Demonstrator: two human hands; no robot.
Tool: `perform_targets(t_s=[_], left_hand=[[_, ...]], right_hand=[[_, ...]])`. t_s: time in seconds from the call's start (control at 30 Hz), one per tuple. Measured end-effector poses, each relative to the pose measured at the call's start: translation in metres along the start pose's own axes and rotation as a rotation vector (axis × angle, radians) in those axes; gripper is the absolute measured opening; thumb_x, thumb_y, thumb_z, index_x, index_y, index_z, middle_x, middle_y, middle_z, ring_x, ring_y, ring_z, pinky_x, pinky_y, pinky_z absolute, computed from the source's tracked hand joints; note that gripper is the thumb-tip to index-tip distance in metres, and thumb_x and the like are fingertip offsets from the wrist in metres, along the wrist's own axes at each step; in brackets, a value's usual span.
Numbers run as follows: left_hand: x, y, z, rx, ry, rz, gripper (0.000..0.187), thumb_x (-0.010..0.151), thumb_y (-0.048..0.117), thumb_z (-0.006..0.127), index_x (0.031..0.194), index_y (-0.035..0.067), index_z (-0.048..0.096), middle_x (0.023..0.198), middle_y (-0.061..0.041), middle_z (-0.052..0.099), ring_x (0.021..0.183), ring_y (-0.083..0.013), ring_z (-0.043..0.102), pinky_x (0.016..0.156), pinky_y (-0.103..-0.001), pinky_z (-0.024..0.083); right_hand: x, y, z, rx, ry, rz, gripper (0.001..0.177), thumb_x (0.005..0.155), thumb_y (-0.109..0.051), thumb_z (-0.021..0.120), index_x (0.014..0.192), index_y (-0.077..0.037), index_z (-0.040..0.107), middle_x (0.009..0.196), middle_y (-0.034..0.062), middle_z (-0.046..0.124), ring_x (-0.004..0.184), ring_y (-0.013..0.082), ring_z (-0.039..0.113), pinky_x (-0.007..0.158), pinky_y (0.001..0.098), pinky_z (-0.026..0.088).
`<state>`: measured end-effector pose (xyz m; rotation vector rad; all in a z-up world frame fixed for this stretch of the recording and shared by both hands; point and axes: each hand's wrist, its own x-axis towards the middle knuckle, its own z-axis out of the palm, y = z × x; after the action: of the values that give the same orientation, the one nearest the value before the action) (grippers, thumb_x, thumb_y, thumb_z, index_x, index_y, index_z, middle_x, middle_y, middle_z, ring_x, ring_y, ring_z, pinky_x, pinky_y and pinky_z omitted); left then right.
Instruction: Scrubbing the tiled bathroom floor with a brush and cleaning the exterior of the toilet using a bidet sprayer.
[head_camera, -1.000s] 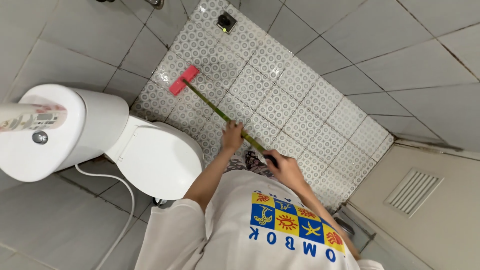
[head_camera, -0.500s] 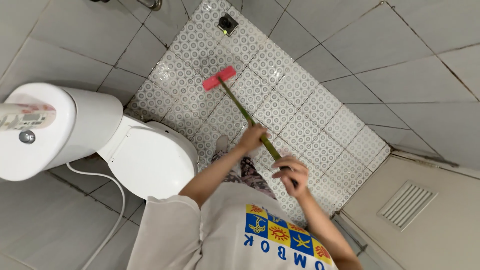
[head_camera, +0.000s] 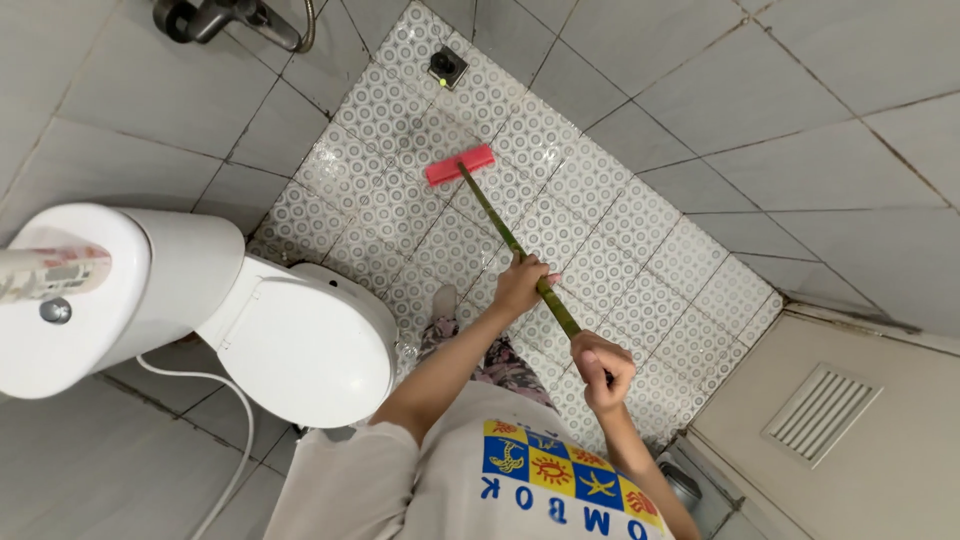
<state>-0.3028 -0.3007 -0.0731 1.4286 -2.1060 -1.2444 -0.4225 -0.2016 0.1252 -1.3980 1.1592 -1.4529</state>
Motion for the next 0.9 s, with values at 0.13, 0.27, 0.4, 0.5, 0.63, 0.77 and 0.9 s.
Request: perform_targets(t_s=[0.13,0.27,0.4,0.5,0.63,0.77,0.9], left_hand=[[0.065,-0.021,0.017,0.095,0.09,0.015,0.033,0.095,0.041,0.068,0.083,0.01,0.071,0.1,-0.009,0.069,0.109,-0.0437,0.058,0.073,-0.052,0.057],[0.117,-0.079,0.031,0.062,0.166,-0.07,0.031,0.096,0.044,0.065,0.099,0.014,0.07,0.116,-0.006,0.067,0.117,-0.0382,0.058,0.086,-0.051,0.057],[0.15,-0.15,0.012,0.096,0.309,-0.105,0.029,0.086,0.039,0.07,0.096,0.012,0.068,0.123,-0.005,0.064,0.12,-0.0371,0.055,0.085,-0.052,0.055],[0.115,-0.097,-0.034,0.193,0.182,-0.297,0.028,0.095,0.039,0.067,0.097,0.011,0.068,0.124,-0.01,0.06,0.125,-0.0375,0.053,0.079,-0.059,0.052],[0.043,-0.042,-0.006,0.149,0.167,-0.223,0.031,0.096,0.04,0.066,0.093,0.009,0.07,0.118,-0.013,0.062,0.129,-0.0389,0.051,0.086,-0.064,0.05],[0.022,-0.067,0.008,0.032,0.163,-0.167,0.032,0.096,0.038,0.066,0.09,0.008,0.07,0.118,-0.014,0.063,0.139,-0.0442,0.043,0.09,-0.057,0.052],[0.062,-0.178,0.016,0.156,0.239,-0.035,0.031,0.09,0.036,0.074,0.088,0.005,0.067,0.114,-0.012,0.065,0.14,-0.0395,0.044,0.111,-0.052,0.049]], right_hand=[[0.004,0.082,-0.031,0.082,0.085,0.013,0.039,0.1,-0.007,0.051,0.062,-0.002,0.042,0.058,0.0061,0.047,0.055,0.0189,0.044,0.067,0.0413,0.045],[0.045,0.126,-0.042,-0.03,0.036,0.129,0.036,0.103,-0.012,0.052,0.069,-0.001,0.052,0.068,0.0069,0.059,0.067,0.0179,0.055,0.105,0.0456,0.041],[0.077,0.161,0.0,-0.155,-0.112,0.032,0.027,0.102,-0.007,0.057,0.077,0.002,0.062,0.075,0.0087,0.066,0.078,0.0182,0.063,0.11,0.0457,0.043],[0.066,0.148,0.008,-0.083,0.013,0.252,0.026,0.1,0.0,0.058,0.075,0.004,0.054,0.075,0.0088,0.058,0.074,0.0177,0.053,0.072,0.0346,0.043],[0.03,0.076,-0.016,-0.094,-0.029,0.124,0.029,0.099,0.005,0.051,0.071,0.002,0.055,0.07,0.0088,0.058,0.068,0.0185,0.051,0.072,0.0356,0.043],[-0.002,0.085,0.002,0.042,-0.054,-0.083,0.026,0.096,0.006,0.05,0.07,0.003,0.052,0.068,0.0066,0.055,0.068,0.0197,0.057,0.071,0.0413,0.051],[-0.006,0.154,0.051,-0.016,-0.036,0.052,0.03,0.094,0.011,0.054,0.067,0.002,0.045,0.066,0.0109,0.05,0.065,0.0192,0.049,0.063,0.0362,0.041]])
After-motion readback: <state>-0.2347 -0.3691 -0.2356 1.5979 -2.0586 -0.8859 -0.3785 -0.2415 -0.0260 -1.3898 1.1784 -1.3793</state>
